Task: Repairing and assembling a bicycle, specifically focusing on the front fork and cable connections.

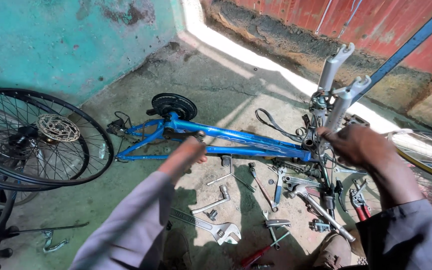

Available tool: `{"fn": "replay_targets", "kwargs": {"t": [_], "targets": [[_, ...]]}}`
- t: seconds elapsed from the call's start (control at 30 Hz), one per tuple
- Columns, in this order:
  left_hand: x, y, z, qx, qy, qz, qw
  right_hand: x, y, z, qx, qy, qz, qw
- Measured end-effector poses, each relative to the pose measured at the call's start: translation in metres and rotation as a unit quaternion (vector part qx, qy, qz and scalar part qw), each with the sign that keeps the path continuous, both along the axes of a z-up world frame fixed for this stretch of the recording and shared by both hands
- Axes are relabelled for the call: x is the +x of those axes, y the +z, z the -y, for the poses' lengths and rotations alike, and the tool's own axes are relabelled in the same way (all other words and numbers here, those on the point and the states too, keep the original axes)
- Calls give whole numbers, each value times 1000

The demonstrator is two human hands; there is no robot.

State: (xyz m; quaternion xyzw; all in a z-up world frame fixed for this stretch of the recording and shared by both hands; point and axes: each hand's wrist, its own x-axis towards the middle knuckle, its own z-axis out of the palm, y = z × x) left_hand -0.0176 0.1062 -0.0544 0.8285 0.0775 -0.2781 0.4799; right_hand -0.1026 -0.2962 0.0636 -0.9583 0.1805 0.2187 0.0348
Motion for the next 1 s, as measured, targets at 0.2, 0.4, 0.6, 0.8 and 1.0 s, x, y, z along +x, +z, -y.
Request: {"fn": "replay_targets", "kwargs": {"t": [0.2,0.4,0.6,0.8,1.0], "targets": [[4,-17,-13,142,122,7,982,-71,68,-106,161,115,-99,975],[-77,91,5,-227,292,35,928,-67,17,-113,146,270,-99,947],[-96,107,14,-298,372,55,877,-61,-11,-135,159,310,-94,933],[-83,105,30,-308,361,63,878,-34,-84,-156,211,288,-65,932],[-46,107,23,-239,271,79,929,22,-111,-139,136,263,-34,954]]}}
